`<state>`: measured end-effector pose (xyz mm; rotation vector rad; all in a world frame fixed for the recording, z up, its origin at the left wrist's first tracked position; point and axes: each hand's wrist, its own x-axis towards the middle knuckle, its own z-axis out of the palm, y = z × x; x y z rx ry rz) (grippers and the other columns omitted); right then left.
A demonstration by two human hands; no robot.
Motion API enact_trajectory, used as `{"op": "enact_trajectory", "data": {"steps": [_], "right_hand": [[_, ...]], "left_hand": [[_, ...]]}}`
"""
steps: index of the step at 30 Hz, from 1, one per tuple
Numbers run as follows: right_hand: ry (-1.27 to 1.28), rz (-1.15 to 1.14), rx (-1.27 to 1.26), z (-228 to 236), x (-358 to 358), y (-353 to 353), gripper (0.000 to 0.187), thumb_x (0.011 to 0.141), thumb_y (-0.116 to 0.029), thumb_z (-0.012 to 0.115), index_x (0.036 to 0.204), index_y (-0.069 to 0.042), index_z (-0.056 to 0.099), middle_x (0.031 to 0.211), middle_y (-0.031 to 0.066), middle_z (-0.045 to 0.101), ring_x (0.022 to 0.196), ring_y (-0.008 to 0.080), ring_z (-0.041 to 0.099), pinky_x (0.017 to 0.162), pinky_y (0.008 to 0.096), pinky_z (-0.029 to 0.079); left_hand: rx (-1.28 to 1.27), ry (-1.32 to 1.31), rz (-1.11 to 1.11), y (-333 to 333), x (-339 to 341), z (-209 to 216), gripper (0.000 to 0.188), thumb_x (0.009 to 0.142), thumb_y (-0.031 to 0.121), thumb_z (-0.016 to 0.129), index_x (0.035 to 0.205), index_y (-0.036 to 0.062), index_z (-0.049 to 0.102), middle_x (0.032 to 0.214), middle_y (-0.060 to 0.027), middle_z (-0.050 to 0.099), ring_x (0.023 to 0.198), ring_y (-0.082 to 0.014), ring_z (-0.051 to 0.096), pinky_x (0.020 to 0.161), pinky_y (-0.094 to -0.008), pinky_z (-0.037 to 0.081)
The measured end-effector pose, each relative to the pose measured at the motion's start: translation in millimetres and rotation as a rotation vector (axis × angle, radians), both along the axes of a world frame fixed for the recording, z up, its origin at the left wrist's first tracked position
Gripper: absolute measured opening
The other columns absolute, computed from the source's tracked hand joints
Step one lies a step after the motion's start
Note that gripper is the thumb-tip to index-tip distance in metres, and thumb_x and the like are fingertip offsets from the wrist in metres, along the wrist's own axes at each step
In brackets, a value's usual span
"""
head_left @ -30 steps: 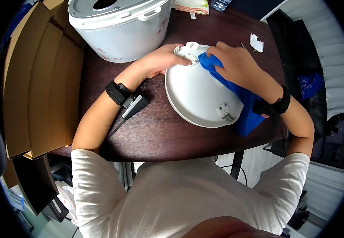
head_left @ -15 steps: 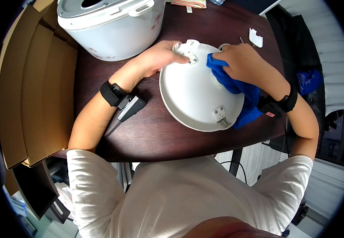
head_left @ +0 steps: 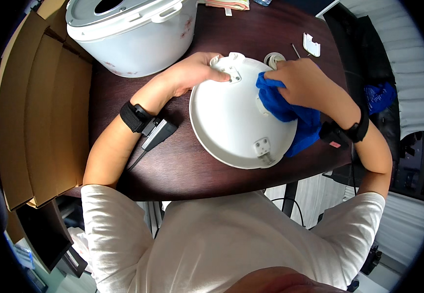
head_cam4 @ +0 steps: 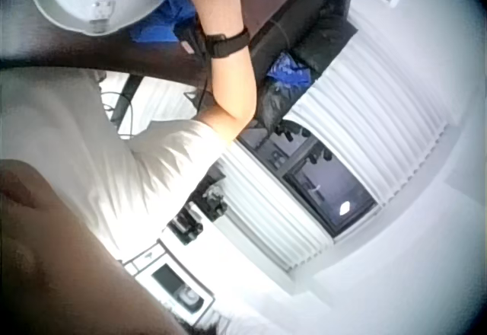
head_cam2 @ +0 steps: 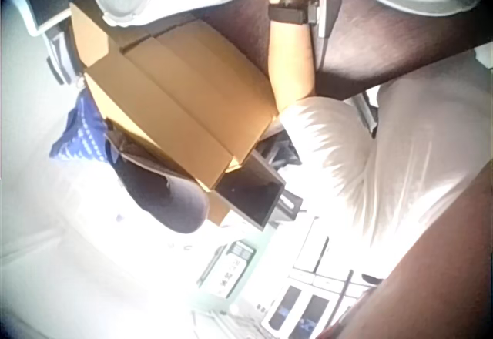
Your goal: The person uses a screwdriver to remove screws from a white circular plastic cover, then wipes the cover with a blue cloth and inserts a small white ring into a central opening. The person continues to manipulate the cover and ring, appearing to prepare for reassembly.
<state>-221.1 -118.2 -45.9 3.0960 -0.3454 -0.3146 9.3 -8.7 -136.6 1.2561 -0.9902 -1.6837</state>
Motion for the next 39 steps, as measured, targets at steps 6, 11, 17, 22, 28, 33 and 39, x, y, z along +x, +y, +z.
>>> {"op": "enact_trajectory", "data": {"steps": [6,11,17,22,28,33,39], "right_hand": [[0.012,-0.154,-0.06,15,-27,29,0.021,0.081,-0.014,0.062,0.1,-0.009,0.07,0.081,0.0143,0.066,0.068,0.0287,0.067,0.063,0.0363,0.054],[0.165,-0.271,0.131,36,-42,47,0.023,0.082,-0.016,0.063,0.103,-0.009,0.069,0.085,0.0122,0.068,0.075,0.0296,0.068,0.071,0.0381,0.054],[-0.235,-0.203,0.516,45,-90,24,0.035,0.083,-0.011,0.066,0.117,-0.004,0.065,0.104,0.0161,0.069,0.092,0.0284,0.068,0.082,0.0354,0.053],[-0.981,-0.562,0.751,12,-147,-2,0.043,0.091,-0.024,0.063,0.13,-0.006,0.056,0.12,0.011,0.061,0.11,0.0226,0.059,0.096,0.0339,0.046],[-1.588,-0.72,0.957,-19,-139,-24,0.063,0.091,-0.039,0.059,0.142,-0.006,0.042,0.123,0.0169,0.057,0.113,0.0271,0.056,0.098,0.0411,0.044],[-1.594,-0.717,1.052,-40,-144,-36,0.06,0.089,-0.032,0.058,0.14,-0.005,0.043,0.123,0.0181,0.057,0.111,0.0275,0.057,0.094,0.0414,0.048],[-1.561,-0.613,0.997,-56,-161,-43,0.063,0.084,-0.027,0.054,0.141,-0.002,0.042,0.126,0.0203,0.055,0.113,0.029,0.057,0.096,0.0422,0.048]], "left_hand": [[-0.015,-0.011,0.026,5,-3,9,0.033,0.084,0.008,0.071,0.112,-0.0031,0.06,0.101,-0.012,0.068,0.09,-0.0181,0.068,0.081,-0.0298,0.055],[0.003,0.02,-0.009,1,1,4,0.046,0.083,0.012,0.075,0.123,-0.0006,0.055,0.105,-0.01,0.068,0.089,-0.0151,0.069,0.082,-0.0284,0.056],[0.013,-0.05,0.055,12,-1,12,0.052,0.084,0.015,0.073,0.128,-0.0032,0.051,0.108,-0.0126,0.067,0.093,-0.0172,0.068,0.083,-0.0295,0.056],[-0.047,-0.521,0.126,17,2,38,0.047,0.089,0.022,0.067,0.127,-0.0021,0.052,0.099,-0.0135,0.067,0.086,-0.0185,0.066,0.076,-0.0294,0.053],[-0.334,-1.25,0.238,32,-27,74,0.039,0.092,0.018,0.06,0.123,-0.0038,0.051,0.088,-0.0271,0.065,0.085,-0.0415,0.064,0.075,-0.0431,0.05],[-0.629,-1.436,-0.005,17,-50,116,0.033,0.09,0.016,0.064,0.117,-0.0018,0.057,0.095,-0.0224,0.068,0.087,-0.0376,0.066,0.078,-0.0408,0.05],[-0.582,-1.321,-0.327,-65,-87,117,0.028,0.083,0.016,0.068,0.104,-0.0022,0.065,0.096,-0.0215,0.068,0.092,-0.0351,0.066,0.079,-0.0409,0.051]]}}
